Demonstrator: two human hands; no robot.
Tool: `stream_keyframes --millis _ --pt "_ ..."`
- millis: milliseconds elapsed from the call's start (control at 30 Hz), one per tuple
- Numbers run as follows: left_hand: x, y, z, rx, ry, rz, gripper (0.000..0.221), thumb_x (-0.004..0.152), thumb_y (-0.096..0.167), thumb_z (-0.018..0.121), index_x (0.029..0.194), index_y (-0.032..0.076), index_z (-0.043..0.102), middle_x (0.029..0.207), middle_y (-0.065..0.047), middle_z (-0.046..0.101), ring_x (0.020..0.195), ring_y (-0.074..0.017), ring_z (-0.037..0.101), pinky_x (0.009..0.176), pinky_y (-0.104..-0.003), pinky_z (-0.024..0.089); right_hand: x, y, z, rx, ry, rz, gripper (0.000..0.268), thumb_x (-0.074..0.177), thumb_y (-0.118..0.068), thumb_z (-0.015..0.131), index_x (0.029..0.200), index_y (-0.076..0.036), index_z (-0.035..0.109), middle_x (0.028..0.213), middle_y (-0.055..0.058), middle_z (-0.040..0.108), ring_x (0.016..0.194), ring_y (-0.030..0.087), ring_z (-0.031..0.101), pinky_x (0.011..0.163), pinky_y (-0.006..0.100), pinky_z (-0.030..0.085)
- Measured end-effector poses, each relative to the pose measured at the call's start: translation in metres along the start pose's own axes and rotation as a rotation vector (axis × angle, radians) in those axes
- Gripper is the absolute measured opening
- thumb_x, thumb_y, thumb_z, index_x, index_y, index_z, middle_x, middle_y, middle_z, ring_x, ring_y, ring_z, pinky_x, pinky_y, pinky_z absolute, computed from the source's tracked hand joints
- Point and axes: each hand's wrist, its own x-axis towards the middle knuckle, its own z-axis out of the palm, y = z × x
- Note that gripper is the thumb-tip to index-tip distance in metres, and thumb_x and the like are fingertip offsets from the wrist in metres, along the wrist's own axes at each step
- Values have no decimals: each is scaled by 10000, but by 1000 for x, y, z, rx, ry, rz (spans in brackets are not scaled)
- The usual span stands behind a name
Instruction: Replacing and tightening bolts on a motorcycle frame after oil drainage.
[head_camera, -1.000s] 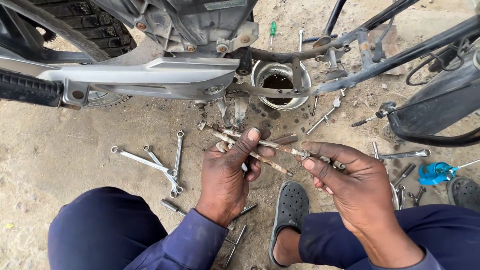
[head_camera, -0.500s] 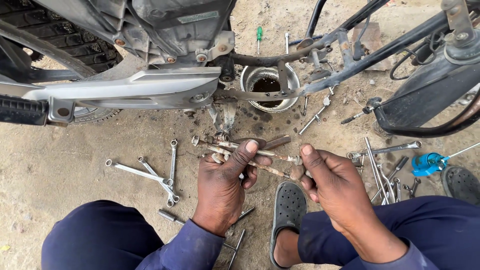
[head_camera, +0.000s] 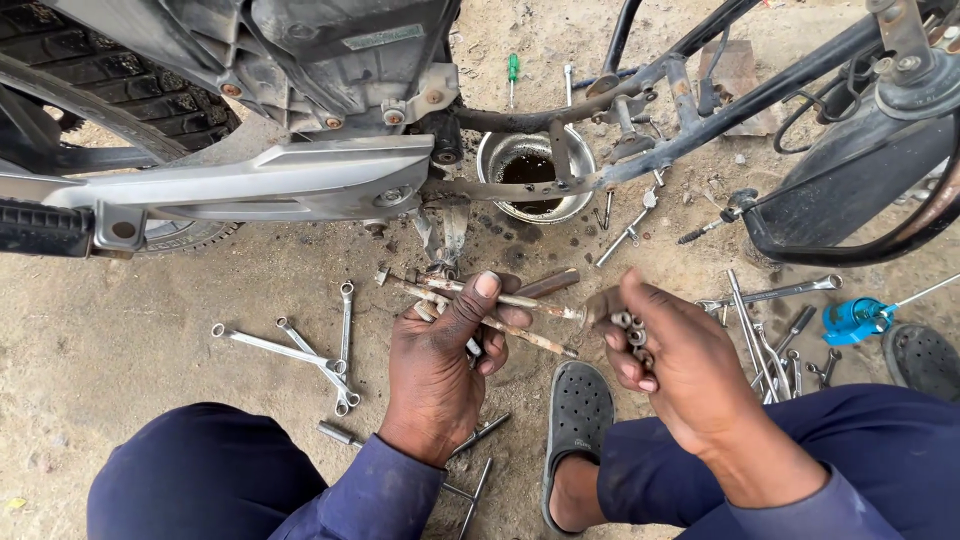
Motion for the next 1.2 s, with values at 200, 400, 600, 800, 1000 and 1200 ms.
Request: stream_keyframes --millis 200,400,600,800,1000,1200 --pt "3 7 -8 -125 2 27 306 942 215 729 1037 -74 703 762 -151 736 521 -101 587 426 -208 405 -12 -29 24 144 -81 66 264 950 -143 585 1156 -7 680 871 62 643 634 87 475 500 225 334" --pt "5 7 -11 -211 43 -1 367 949 260 713 1080 -82 689 784 -153 737 539 -96 596 429 -207 424 -9 -16 17 266 -108 35 283 1035 -205 552 1155 30 653 963 139 720 632 93 473 500 225 349" --pt "5 5 -11 -234 9 4 352 966 265 702 1079 -68 679 804 -157 738 549 -98 593 438 -207 422 -9 -7 18 290 -140 -48 329 1006 -135 654 1232 94 724 869 91 652 696 103 527 556 242 408" --pt "4 4 -9 -226 -2 15 337 971 258 695 1075 -62 674 806 -166 738 549 -102 595 436 -212 419 -11 -8 27 178 -79 -73 327 877 -20 732 1190 74 738 859 111 723 688 108 599 535 232 430" --pt "3 3 -8 -195 -32 42 335 977 256 696 1087 -59 668 825 -176 743 545 -103 596 442 -212 421 -11 -8 32 5 37 -85 300 833 -4 760 1129 43 766 822 98 750 617 95 608 458 210 405" --pt "3 1 -7 -182 -29 44 369 969 281 696 1096 -65 667 843 -189 747 557 -103 589 452 -207 429 -13 -10 33 -39 31 -143 263 856 -23 759 1111 40 768 811 96 731 607 80 600 463 201 415"
